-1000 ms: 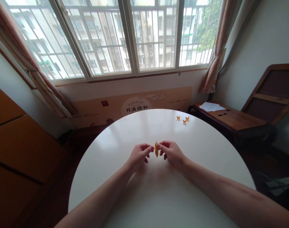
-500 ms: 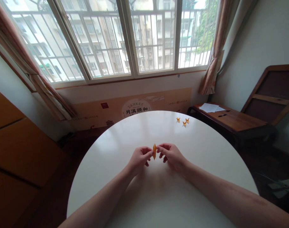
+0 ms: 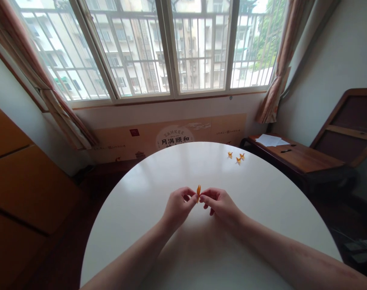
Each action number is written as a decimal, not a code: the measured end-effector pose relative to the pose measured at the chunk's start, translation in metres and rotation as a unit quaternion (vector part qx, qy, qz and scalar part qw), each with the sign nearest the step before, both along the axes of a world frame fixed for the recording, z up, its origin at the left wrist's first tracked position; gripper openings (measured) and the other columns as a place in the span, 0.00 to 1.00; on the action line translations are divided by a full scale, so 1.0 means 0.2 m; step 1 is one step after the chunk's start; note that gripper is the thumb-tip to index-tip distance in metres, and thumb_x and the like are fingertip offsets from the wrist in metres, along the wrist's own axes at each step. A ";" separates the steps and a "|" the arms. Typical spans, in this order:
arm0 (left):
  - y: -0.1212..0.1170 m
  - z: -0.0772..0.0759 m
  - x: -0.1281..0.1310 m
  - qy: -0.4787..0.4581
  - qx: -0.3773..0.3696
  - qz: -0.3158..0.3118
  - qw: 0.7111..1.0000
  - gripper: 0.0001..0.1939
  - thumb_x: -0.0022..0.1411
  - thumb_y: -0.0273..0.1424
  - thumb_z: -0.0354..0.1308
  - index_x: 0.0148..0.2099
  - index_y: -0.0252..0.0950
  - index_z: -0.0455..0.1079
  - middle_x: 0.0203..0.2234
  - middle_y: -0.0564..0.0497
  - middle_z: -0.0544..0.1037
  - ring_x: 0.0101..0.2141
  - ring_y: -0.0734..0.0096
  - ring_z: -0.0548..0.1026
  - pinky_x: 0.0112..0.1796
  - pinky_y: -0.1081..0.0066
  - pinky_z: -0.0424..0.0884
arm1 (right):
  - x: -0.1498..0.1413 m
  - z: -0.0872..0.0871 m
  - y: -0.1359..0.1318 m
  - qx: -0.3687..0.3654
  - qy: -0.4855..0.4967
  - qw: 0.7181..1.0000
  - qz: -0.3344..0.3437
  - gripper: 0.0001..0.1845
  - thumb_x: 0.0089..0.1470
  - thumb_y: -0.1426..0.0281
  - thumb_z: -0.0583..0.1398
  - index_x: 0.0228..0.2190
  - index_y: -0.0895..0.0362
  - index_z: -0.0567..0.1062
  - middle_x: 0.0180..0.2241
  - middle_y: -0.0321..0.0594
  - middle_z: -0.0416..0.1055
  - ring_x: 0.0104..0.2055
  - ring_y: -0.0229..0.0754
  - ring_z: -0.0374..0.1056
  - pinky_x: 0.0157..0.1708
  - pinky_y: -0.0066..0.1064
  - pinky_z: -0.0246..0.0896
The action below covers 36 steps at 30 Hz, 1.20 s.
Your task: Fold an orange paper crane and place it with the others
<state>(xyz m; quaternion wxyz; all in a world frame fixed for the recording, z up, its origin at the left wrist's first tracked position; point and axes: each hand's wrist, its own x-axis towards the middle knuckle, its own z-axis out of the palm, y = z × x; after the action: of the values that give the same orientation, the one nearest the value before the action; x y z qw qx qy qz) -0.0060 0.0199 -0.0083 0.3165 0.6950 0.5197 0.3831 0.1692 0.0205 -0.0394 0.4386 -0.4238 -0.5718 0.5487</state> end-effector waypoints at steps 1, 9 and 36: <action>0.00 0.01 0.00 0.032 0.039 0.003 0.999 0.11 0.59 0.36 0.60 0.29 0.35 0.75 0.23 0.50 0.76 0.25 0.71 0.71 0.25 0.74 0.66 | 0.00 0.00 0.00 -0.003 0.000 1.000 0.001 0.22 0.51 0.53 0.63 0.35 0.60 0.78 0.31 0.43 0.75 0.30 0.38 0.69 0.19 0.23 0.61; -0.03 0.03 -0.02 0.092 0.150 -0.030 0.984 0.05 0.60 0.31 0.60 0.32 0.38 0.75 0.37 0.48 0.79 0.29 0.71 0.75 0.30 0.73 0.70 | -0.02 0.04 -0.05 -0.015 0.019 0.999 0.029 0.22 0.51 0.52 0.63 0.37 0.59 0.79 0.33 0.43 0.74 0.33 0.41 0.71 0.19 0.23 0.62; -0.02 0.00 -0.01 0.047 0.183 -0.040 0.981 0.05 0.61 0.26 0.61 0.39 0.38 0.78 0.28 0.52 0.79 0.24 0.75 0.73 0.28 0.76 0.70 | 0.00 0.05 -0.06 0.108 -0.093 0.990 -0.018 0.14 0.59 0.66 0.55 0.38 0.58 0.78 0.34 0.41 0.75 0.33 0.39 0.70 0.21 0.22 0.61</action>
<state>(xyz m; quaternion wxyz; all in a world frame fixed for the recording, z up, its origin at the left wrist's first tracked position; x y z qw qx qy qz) -0.0084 0.0158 -0.0088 0.1740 0.7789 0.4265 0.4256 0.1694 0.0078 -0.0298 0.4367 -0.4334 -0.6583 0.4337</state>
